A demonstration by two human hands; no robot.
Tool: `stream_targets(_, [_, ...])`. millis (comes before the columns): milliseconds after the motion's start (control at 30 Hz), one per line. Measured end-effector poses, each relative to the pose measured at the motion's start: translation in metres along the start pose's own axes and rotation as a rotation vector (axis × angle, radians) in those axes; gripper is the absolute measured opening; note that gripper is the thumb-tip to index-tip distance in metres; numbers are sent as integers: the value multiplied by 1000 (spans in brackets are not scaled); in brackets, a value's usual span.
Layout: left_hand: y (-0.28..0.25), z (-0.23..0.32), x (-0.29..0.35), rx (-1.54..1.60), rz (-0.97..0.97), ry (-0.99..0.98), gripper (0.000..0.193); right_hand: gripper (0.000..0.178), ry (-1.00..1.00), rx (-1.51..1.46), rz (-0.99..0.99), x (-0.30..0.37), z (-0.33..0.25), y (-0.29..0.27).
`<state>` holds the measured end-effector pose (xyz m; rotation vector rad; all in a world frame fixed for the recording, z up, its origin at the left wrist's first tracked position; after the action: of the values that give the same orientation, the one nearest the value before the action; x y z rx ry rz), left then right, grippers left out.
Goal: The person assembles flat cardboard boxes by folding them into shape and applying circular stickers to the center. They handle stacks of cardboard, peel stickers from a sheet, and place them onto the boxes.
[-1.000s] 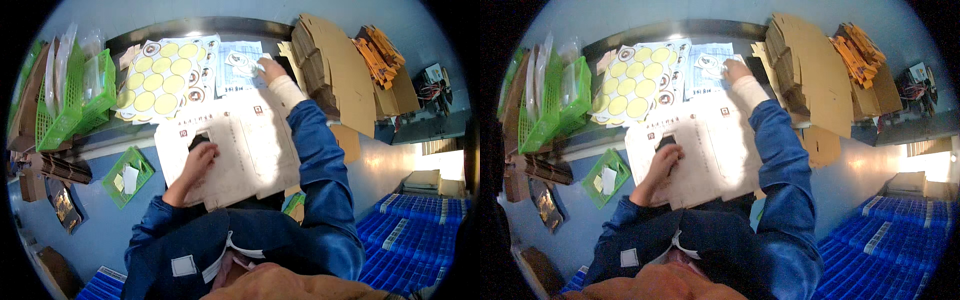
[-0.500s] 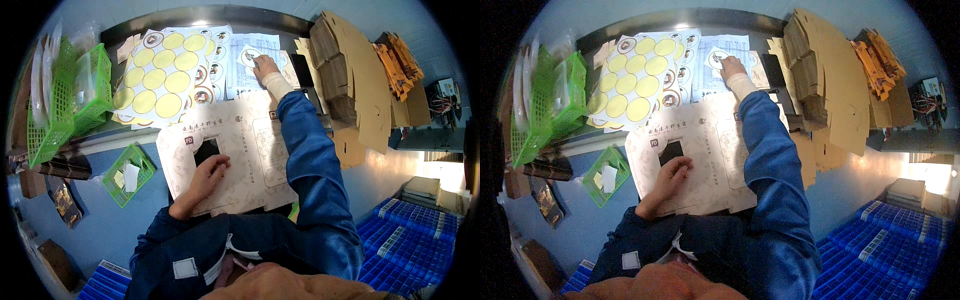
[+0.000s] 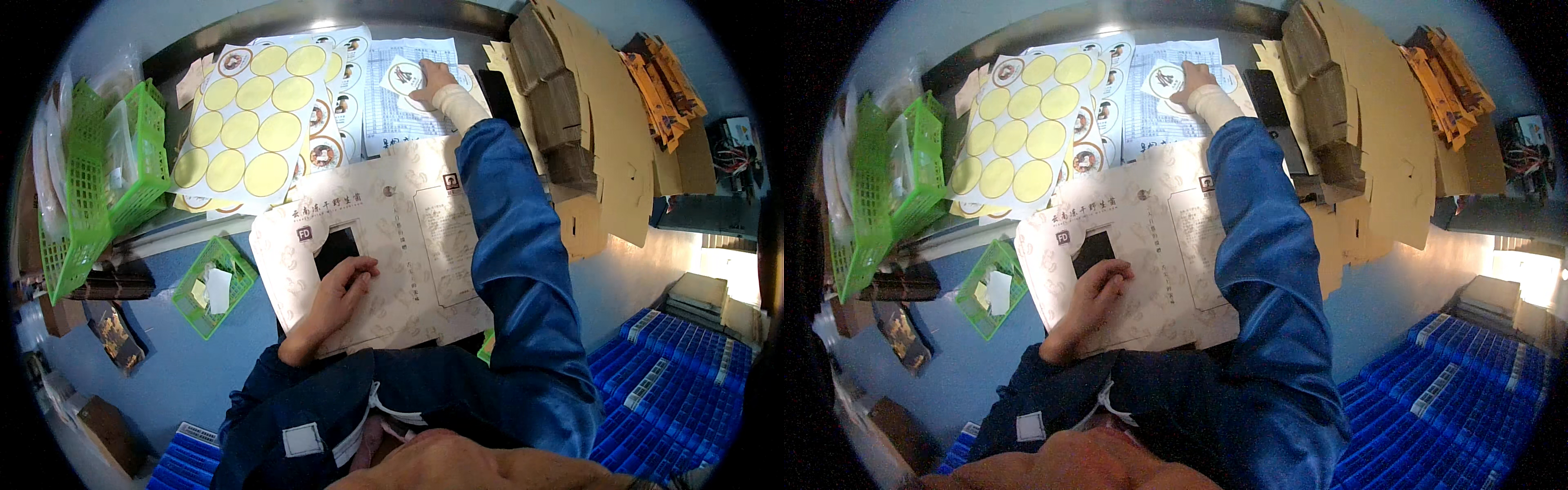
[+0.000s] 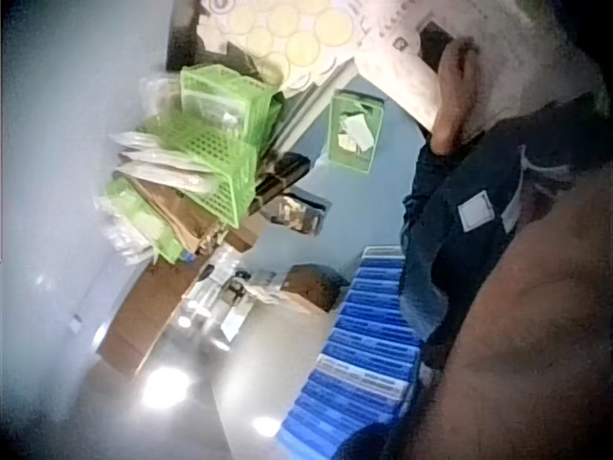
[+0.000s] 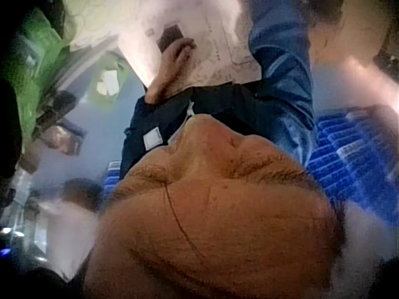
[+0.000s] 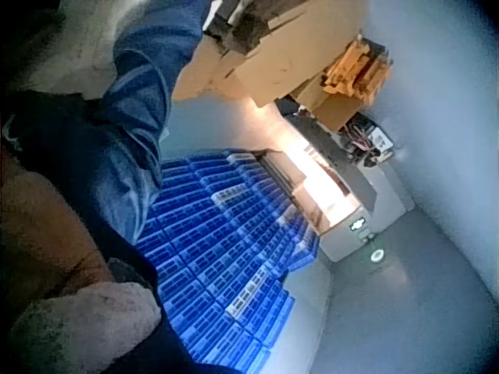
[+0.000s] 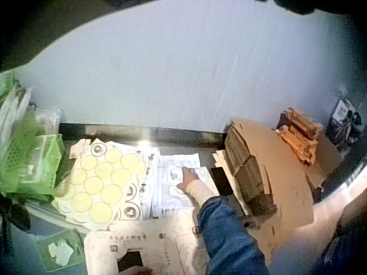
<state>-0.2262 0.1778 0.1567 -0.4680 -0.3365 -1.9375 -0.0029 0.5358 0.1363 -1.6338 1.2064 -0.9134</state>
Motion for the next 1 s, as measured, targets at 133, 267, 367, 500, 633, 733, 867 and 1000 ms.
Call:
stream_targets(133, [1,6,-1,-70,3,13,23,88,37,-13,0,-2,9,0])
stream_targets(267, [2,8,-1,-71,-10,37,23,69,102,-53,82,4,20,-14])
stream_targets(367, [3,6,-2,-63,-10,20,22,47,59,-266,219,19,19,-28])
stream_targets(500, [-3,-6,-1,120,-19,-41,23,33,-40,-843,199,67,-42,-50])
stream_targets(633, [-10,18,6,330,-2,-1,28,55,-113,-1212,112,163,-111,-53])
stream_targets(733, [-9,34,16,420,31,30,30,51,-130,-1329,4,230,-164,-34])
stream_targets(867, [1,26,27,430,49,-45,25,55,-113,-1419,-22,278,-193,-2])
stream_targets(1000, [-11,11,42,453,231,-138,17,54,-467,-385,555,314,-217,-77])
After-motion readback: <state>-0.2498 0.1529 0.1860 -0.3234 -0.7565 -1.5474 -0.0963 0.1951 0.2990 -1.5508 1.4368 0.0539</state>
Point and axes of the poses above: each hand's wrist, its own x-axis away from the middle knuckle, its own y-axis out of the palm, z = x × y, the point moved 10 cm from there along -x, towards the middle knuckle, and after that the axes turned 13 degrees about -y, right-handed, at the moved point
